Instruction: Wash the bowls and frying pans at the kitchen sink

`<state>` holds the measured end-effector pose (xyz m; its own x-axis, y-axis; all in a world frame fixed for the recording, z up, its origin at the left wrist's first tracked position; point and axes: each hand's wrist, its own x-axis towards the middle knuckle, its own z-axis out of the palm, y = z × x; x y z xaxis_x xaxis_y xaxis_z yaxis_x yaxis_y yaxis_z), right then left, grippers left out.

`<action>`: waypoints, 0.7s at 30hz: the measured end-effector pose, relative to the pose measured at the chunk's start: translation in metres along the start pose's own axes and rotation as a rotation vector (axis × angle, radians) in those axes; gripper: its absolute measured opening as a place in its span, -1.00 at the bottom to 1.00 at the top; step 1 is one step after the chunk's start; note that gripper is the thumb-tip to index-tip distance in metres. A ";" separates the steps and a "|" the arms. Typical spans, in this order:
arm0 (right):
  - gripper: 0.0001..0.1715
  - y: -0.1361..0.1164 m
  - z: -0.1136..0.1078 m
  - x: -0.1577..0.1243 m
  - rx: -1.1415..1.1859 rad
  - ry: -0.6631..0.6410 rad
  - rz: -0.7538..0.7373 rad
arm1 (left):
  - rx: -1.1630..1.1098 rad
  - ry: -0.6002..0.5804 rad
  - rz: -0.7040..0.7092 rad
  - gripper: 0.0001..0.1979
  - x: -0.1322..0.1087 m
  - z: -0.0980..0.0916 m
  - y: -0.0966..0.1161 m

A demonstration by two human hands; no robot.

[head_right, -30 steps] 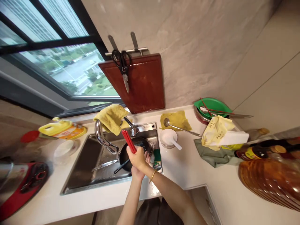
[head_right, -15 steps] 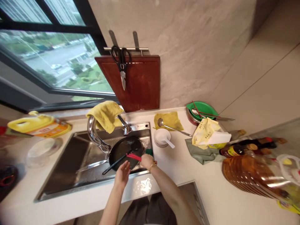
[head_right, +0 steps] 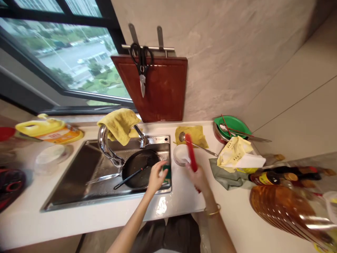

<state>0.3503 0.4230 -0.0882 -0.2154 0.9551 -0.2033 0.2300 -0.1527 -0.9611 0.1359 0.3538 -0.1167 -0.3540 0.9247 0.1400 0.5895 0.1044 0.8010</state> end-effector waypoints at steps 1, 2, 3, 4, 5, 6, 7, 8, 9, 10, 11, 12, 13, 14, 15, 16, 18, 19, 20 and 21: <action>-0.55 -0.001 -0.022 0.012 -0.072 0.056 -0.032 | 0.100 -0.082 0.109 -0.56 0.008 0.014 0.015; -0.55 -0.001 -0.039 0.027 -0.151 0.078 -0.070 | 0.205 -0.152 0.174 -0.42 0.015 0.029 0.029; -0.56 -0.001 -0.051 0.042 -0.233 0.065 -0.098 | 0.302 -0.208 0.201 -0.30 0.021 0.045 0.039; -0.59 0.001 -0.058 0.057 -0.307 0.048 -0.111 | 0.369 -0.249 0.198 -0.24 0.026 0.060 0.045; -0.61 0.004 -0.060 0.071 -0.369 0.017 -0.113 | 0.412 -0.276 0.184 -0.23 0.029 0.074 0.048; -0.64 0.006 -0.058 0.082 -0.417 -0.018 -0.113 | 0.435 -0.288 0.170 -0.27 0.031 0.085 0.047; -0.66 0.009 -0.053 0.091 -0.452 -0.049 -0.117 | 0.442 -0.283 0.163 -0.34 0.033 0.093 0.043; -0.67 0.012 -0.045 0.097 -0.480 -0.079 -0.128 | 0.436 -0.263 0.168 -0.44 0.033 0.099 0.037; -0.67 0.014 -0.037 0.101 -0.510 -0.104 -0.144 | 0.424 -0.236 0.186 -0.55 0.033 0.101 0.030; -0.66 0.015 -0.027 0.103 -0.550 -0.129 -0.165 | 0.406 -0.205 0.211 -0.64 0.033 0.102 0.023; -0.65 0.016 -0.018 0.104 -0.602 -0.153 -0.179 | 0.383 -0.179 0.242 -0.71 0.032 0.100 0.017; -0.64 0.016 -0.009 0.104 -0.665 -0.177 -0.186 | 0.354 -0.164 0.275 -0.76 0.032 0.098 0.011; -0.64 0.016 -0.001 0.104 -0.734 -0.200 -0.188 | 0.323 -0.153 0.304 -0.80 0.032 0.094 0.006; -0.64 0.015 0.007 0.104 -0.804 -0.219 -0.191 | 0.292 -0.144 0.329 -0.82 0.032 0.090 0.002; -0.65 0.014 0.014 0.104 -0.870 -0.228 -0.193 | 0.263 -0.134 0.348 -0.84 0.032 0.086 -0.001; -0.66 0.014 0.020 0.105 -0.929 -0.228 -0.194 | 0.236 -0.116 0.360 -0.84 0.032 0.083 -0.003; -0.67 0.015 0.029 0.105 -1.022 -0.216 -0.199 | 0.190 -0.062 0.354 -0.82 0.031 0.079 -0.007; -0.67 0.017 0.033 0.105 -1.056 -0.210 -0.200 | 0.163 -0.022 0.329 -0.81 0.030 0.078 -0.008; -0.67 0.019 0.035 0.104 -1.083 -0.201 -0.202 | 0.129 0.020 0.288 -0.79 0.029 0.078 -0.010; -0.66 0.021 0.038 0.103 -1.104 -0.192 -0.203 | 0.081 0.064 0.230 -0.74 0.028 0.080 -0.011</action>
<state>0.2974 0.5084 -0.1364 -0.4642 0.8673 -0.1795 0.8636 0.3982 -0.3092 0.1777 0.4083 -0.1679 -0.2476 0.9029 0.3514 0.7153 -0.0743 0.6949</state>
